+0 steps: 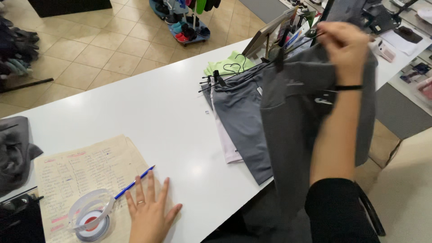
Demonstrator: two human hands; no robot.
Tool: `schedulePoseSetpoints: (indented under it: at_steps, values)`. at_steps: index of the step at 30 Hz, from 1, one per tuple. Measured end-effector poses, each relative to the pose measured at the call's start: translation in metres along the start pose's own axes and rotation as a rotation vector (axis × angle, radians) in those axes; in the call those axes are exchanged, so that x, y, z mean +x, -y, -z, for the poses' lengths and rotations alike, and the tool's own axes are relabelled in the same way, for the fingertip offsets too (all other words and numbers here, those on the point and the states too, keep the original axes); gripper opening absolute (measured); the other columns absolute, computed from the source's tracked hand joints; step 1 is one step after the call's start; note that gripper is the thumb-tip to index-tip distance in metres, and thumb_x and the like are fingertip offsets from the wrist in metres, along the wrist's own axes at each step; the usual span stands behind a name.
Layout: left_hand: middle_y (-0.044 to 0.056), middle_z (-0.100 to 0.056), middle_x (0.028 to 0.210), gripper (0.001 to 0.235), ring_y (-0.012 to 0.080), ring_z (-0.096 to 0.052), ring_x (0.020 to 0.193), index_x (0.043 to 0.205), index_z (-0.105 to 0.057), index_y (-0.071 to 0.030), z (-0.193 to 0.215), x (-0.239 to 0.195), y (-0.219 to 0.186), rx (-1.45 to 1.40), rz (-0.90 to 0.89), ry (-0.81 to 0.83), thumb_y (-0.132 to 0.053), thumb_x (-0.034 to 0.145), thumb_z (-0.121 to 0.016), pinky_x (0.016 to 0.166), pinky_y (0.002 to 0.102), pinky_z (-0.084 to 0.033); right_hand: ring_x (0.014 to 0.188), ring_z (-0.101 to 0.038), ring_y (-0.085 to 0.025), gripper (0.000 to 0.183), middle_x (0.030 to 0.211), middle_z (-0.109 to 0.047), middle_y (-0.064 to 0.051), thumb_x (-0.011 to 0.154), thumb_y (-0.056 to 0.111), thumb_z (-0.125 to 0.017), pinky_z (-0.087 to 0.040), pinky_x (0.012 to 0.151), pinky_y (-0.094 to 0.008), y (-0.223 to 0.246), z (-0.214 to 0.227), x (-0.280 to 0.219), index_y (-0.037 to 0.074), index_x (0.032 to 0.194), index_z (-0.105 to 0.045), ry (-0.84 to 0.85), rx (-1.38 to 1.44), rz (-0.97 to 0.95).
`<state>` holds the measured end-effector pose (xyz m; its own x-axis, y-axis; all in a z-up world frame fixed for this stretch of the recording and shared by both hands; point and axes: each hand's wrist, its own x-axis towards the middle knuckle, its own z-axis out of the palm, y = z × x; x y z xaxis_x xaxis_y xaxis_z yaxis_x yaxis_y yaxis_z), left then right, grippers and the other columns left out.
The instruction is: The person handles several pairs of shorts, checks the labels on the tags, and writes information onto an inventory log sheet using a pen. They then hang the shorts onto a clothing rack.
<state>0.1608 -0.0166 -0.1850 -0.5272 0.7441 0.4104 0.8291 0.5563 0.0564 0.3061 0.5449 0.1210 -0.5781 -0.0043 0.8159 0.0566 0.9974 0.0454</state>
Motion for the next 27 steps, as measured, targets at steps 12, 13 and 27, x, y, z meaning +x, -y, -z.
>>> schedulePoseSetpoints:
  at_steps: [12, 13, 27]
  values:
    - [0.01, -0.025, 0.175, 0.098, 0.0366, -0.027, 0.16, 0.159, -0.035, -0.025, -0.022, -0.011, 0.031, 0.198, 0.306, -0.047, -0.08, 0.079, -0.037, 0.125, 0.058, -0.027, 0.117, -0.069, -0.032, 0.029, 0.123, -0.073, -0.019, 0.095, 0.002, -0.072, -0.055, 0.106, -0.046, -0.068, -0.272, -0.102, -0.001, 0.123, -0.075, 0.195, 0.143, -0.409]
    - [0.01, -0.026, 0.174, 0.099, 0.0352, -0.027, 0.159, 0.158, -0.036, -0.022, -0.023, -0.013, 0.035, 0.187, 0.306, -0.027, -0.08, 0.079, -0.039, 0.126, 0.055, -0.026, 0.116, -0.069, -0.031, 0.027, 0.122, -0.073, -0.017, 0.094, 0.005, -0.073, -0.055, 0.106, -0.045, -0.076, -0.283, -0.109, 0.001, 0.121, -0.076, 0.264, 0.115, -0.471]
    - [0.028, -0.021, 0.17, 0.073, 0.046, -0.023, 0.156, 0.153, -0.042, -0.013, 0.046, -0.007, 0.027, -0.067, 0.173, 0.092, -0.05, 0.091, -0.055, 0.122, 0.053, -0.028, 0.083, -0.069, -0.019, 0.024, 0.133, -0.069, -0.019, 0.1, 0.007, -0.063, -0.058, 0.077, -0.036, 0.089, -0.126, -0.091, 0.005, 0.119, -0.078, 0.189, 0.183, -0.624]
